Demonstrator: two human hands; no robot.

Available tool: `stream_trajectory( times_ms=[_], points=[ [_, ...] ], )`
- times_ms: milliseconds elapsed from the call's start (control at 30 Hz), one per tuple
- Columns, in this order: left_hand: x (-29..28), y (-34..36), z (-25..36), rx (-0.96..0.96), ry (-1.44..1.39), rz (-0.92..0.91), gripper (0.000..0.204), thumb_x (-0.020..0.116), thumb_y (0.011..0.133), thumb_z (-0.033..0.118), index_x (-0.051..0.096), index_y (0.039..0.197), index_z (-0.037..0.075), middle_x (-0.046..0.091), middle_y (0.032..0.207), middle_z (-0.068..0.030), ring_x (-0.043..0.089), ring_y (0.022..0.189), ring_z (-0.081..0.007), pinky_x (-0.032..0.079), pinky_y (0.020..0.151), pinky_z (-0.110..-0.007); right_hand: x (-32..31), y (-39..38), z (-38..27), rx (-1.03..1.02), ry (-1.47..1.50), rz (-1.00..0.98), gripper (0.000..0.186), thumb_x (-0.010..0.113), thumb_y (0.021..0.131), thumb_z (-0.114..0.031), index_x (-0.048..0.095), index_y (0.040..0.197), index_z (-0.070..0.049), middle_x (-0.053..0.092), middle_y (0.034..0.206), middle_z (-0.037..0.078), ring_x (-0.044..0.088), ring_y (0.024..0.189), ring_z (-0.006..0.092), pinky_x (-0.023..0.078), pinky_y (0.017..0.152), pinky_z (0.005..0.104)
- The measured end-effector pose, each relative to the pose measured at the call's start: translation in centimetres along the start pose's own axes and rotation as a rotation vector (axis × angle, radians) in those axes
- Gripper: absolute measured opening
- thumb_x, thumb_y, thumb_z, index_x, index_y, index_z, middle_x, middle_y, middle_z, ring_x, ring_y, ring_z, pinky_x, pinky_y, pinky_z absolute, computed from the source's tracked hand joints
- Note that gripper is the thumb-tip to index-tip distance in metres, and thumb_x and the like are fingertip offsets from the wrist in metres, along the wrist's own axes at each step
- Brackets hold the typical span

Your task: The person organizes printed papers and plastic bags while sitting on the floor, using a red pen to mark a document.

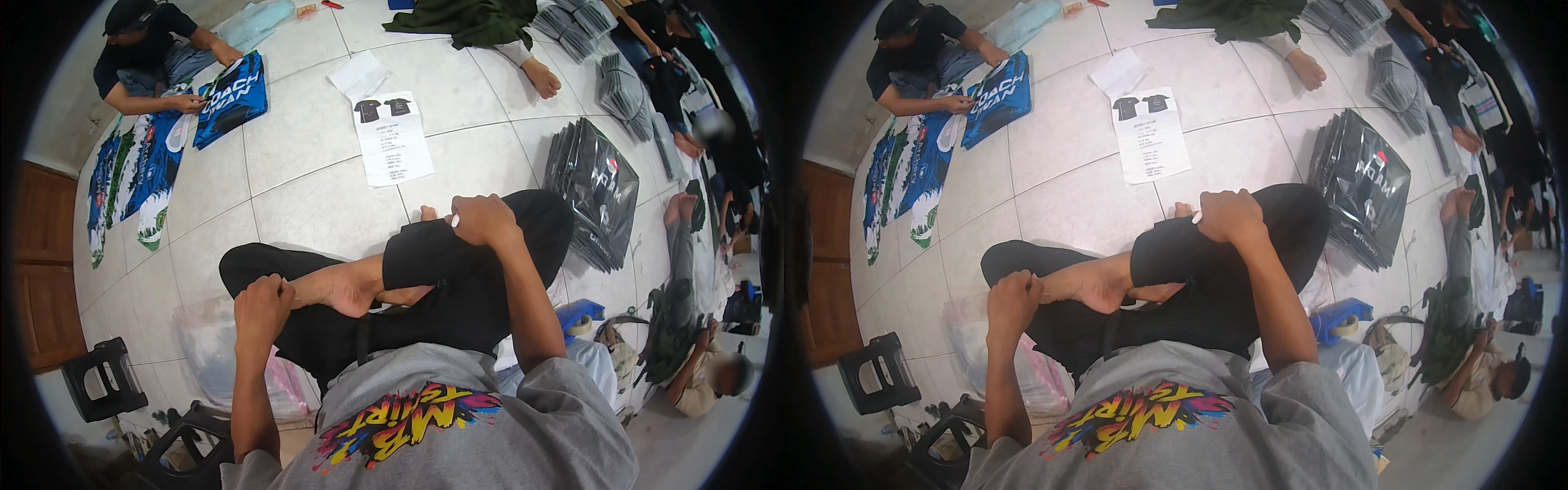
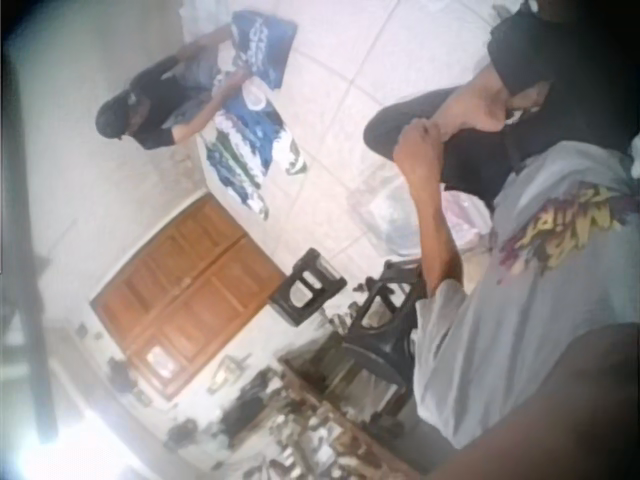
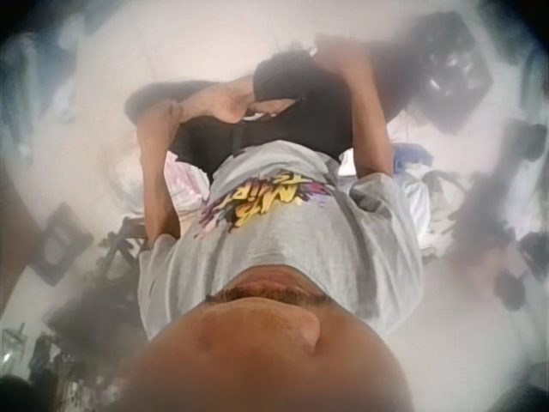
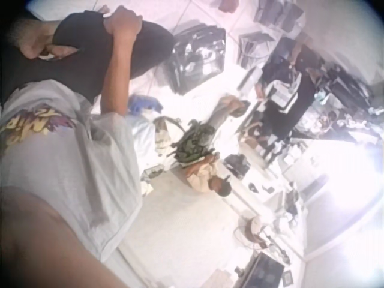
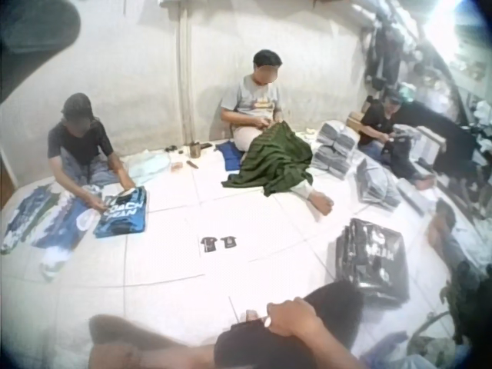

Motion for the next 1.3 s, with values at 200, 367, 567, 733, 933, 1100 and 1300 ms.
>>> stream_trajectory(
  times_ms=[200,367,567,733,933,1100,1300],
  points=[
    [1.5,4.5,-1.8,-0.015,0.048,-0.139,0.026,0.065,0.088,0.022,0.067,0.076,0.0,0.068,0.08,-0.0217,0.068,0.073,-0.0389,0.053,0.066,-0.05,2.5,6.4,0.6,-0.012,0.08,-0.144,0.036,0.052,0.096,-0.033,0.069,0.112,-0.005,0.073,0.111,0.02,0.069,0.107,0.0375,0.05,0.096,0.0485],
    [4.1,10.7,-5.7,0.171,-0.165,-0.308,0.03,0.069,0.087,0.027,0.071,0.082,-0.003,0.071,0.089,-0.0217,0.069,0.085,-0.0329,0.055,0.079,-0.04,3.5,9.0,0.8,0.037,0.116,-0.185,0.038,0.054,0.096,-0.033,0.067,0.118,-0.005,0.072,0.114,0.021,0.068,0.11,0.0384,0.052,0.094,0.049],
    [6.9,13.3,-6.4,-0.184,-1.111,-0.763,0.036,0.067,0.091,0.026,0.076,0.107,-0.005,0.075,0.102,-0.0096,0.066,0.094,-0.0157,0.051,0.088,-0.029,4.1,9.6,1.7,0.044,0.184,-0.129,0.035,0.054,0.092,-0.028,0.069,0.114,-0.006,0.073,0.111,0.021,0.068,0.109,0.0376,0.052,0.095,0.0482],
    [2.8,9.2,-3.0,-0.11,-0.452,-0.47,0.028,0.065,0.093,0.029,0.079,0.098,0.005,0.07,0.075,-0.0197,0.071,0.068,-0.0261,0.054,0.07,-0.037,3.2,6.6,1.5,0.17,0.113,-0.216,0.035,0.055,0.091,-0.029,0.071,0.113,-0.006,0.073,0.111,0.021,0.07,0.107,0.0374,0.054,0.093,0.0474],
    [1.9,6.3,-0.1,-0.046,-0.4,-0.362,0.029,0.065,0.092,0.027,0.076,0.099,0.002,0.071,0.085,-0.0249,0.073,0.081,-0.0386,0.054,0.073,-0.042,1.9,1.2,1.2,0.123,0.186,-0.107,0.037,0.06,0.09,-0.035,0.071,0.107,-0.004,0.073,0.104,0.021,0.07,0.101,0.0398,0.055,0.087,0.0482],
    [5.5,11.8,-3.4,-0.016,-0.363,-0.511,0.027,0.067,0.09,0.021,0.072,0.095,-0.005,0.066,0.072,-0.0259,0.07,0.065,-0.0254,0.049,0.063,-0.04,3.5,5.0,3.4,0.047,0.536,0.368,0.028,0.063,0.094,-0.029,0.073,0.109,-0.007,0.073,0.096,0.02,0.07,0.087,0.04,0.056,0.076,0.0493],
    [6.9,18.9,1.0,0.221,-0.096,-0.615,0.032,0.072,0.086,0.016,0.073,0.111,-0.003,0.075,0.091,-0.0226,0.074,0.086,-0.0336,0.056,0.079,-0.038,4.9,9.1,2.9,-0.272,0.974,0.667,0.016,0.074,0.091,-0.017,0.071,0.086,-0.002,0.068,0.076,0.016,0.067,0.071,0.0351,0.053,0.067,0.0408]
  ],
)
Point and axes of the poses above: each hand's wrist, its own y-axis towards the middle knuckle, its own x-axis out of the palm, z = x × y, the point moved 3 cm from there along y, towards the middle knuckle
